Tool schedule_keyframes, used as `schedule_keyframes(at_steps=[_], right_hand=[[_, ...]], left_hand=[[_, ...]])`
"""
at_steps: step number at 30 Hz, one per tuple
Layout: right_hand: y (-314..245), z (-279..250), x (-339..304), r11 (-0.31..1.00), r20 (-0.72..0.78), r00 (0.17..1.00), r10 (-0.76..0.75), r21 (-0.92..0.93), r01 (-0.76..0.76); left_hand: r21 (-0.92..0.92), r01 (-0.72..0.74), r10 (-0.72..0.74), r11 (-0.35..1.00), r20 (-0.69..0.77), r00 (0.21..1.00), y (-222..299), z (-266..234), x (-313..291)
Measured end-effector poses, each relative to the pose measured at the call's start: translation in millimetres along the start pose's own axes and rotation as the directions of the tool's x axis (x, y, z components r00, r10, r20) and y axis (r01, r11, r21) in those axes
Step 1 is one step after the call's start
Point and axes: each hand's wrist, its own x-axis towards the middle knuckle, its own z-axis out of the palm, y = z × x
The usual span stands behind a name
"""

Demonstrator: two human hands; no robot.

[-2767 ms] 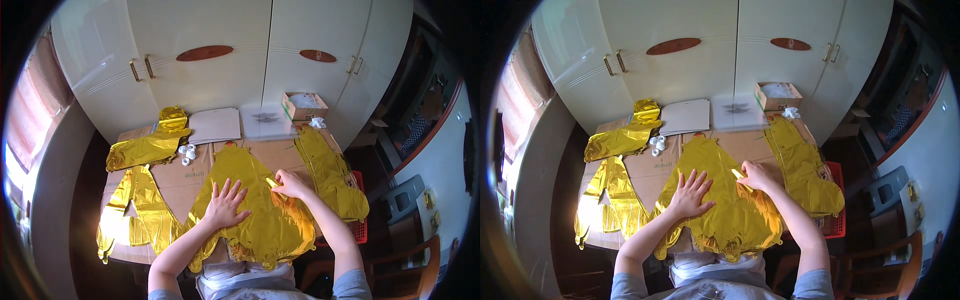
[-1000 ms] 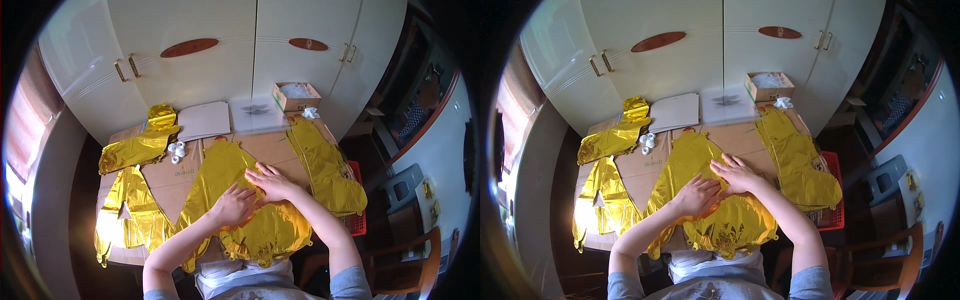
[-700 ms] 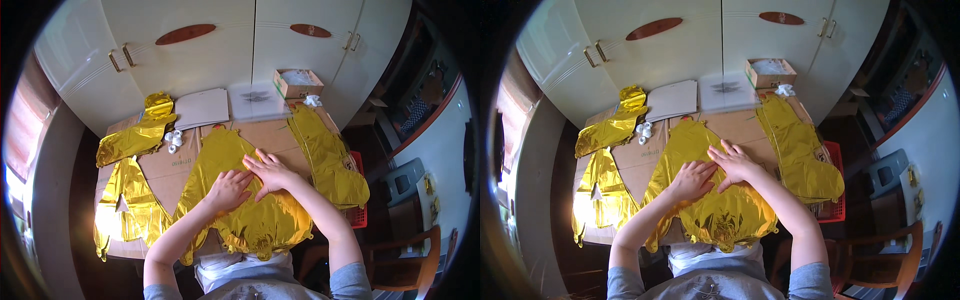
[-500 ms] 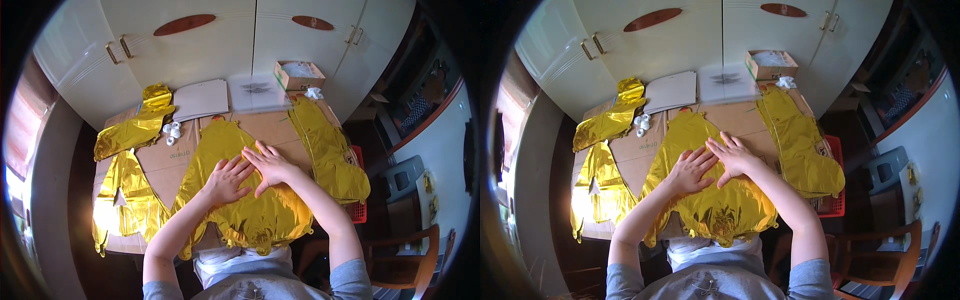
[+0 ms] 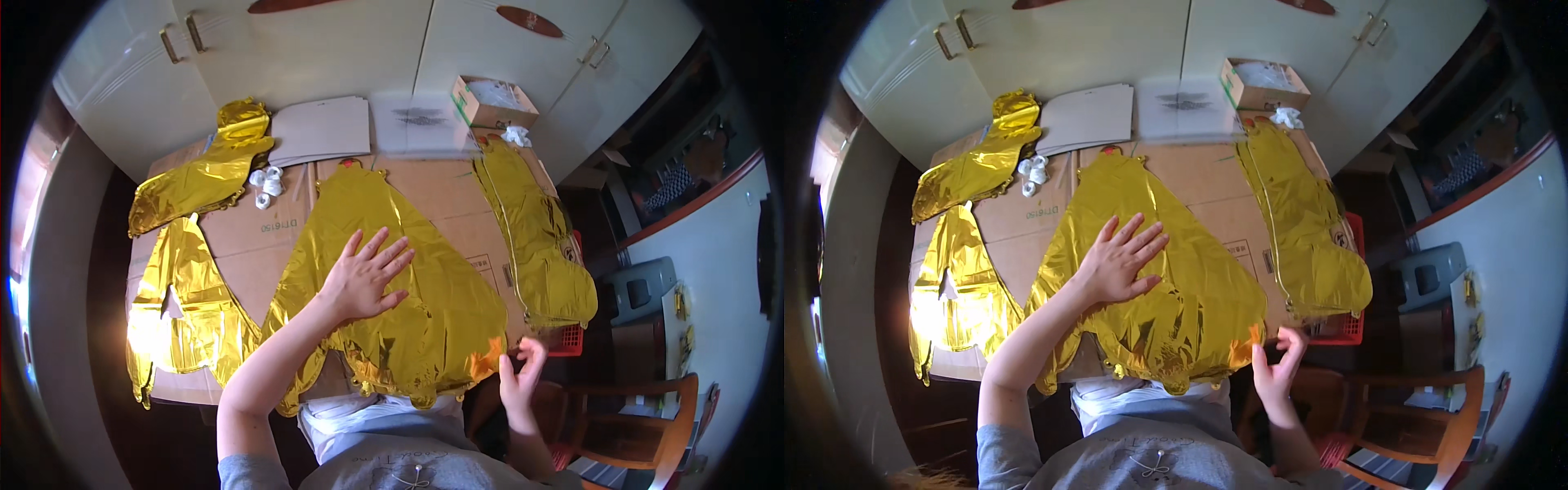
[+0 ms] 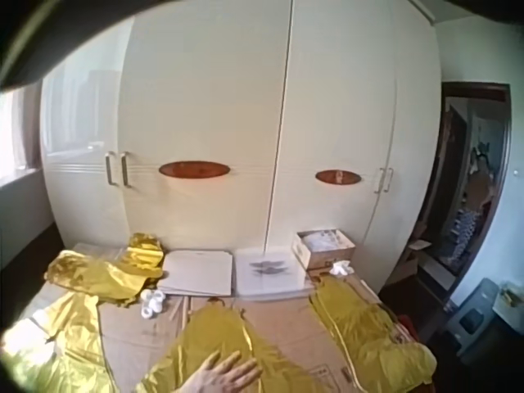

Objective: Folding gold-colored metallic sheets and inserting them into cardboard sleeves for packaging.

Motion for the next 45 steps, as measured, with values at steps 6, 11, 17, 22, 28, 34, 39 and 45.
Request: schedule_keyframes(at_steps=[6,11,17,22,28,34,39,45], right_hand=[[-30,13,-35,0.325,0.399,0.684,0.611,0.662,-0.676],[-23,30,-44,0.685,0.195,0.845,0.498,0.509,-0.521],[-52,24,-4,0.956,0.096,0.982,-0.164,-0.23,0.182],[-63,13,8,0.85,0.202,0.964,-0.174,-0.463,0.25],[-75,18,3,0.738,0.195,0.935,-0.295,-0.576,0.353],[-84,16,6,0.638,0.174,0.905,-0.388,-0.658,0.4],[-86,17,6,0.662,0.233,0.938,-0.258,-0.665,0.347],[-107,19,15,0.675,0.307,0.906,-0.29,-0.605,0.421]], left_hand=[[0.028,0.015,-0.016,0.999,0.042,0.999,-2,-3,-2],[0.029,0.001,-0.002,1.0,0.05,0.999,-1,-4,0],[0.01,-0.004,0.004,1.0,0.011,1.0,-3,0,0],[0.012,0.002,-0.002,1.0,-0.009,1.0,-3,1,-3],[0.024,0.01,-0.01,1.0,0.014,1.0,-4,4,-5],[-0.001,-0.009,0.009,1.0,-0.039,0.999,-4,5,-4],[0.007,-0.009,0.01,1.0,-0.046,0.999,-6,8,-5],[0.019,-0.005,0.005,1.0,-0.006,1.0,-5,4,-5]])
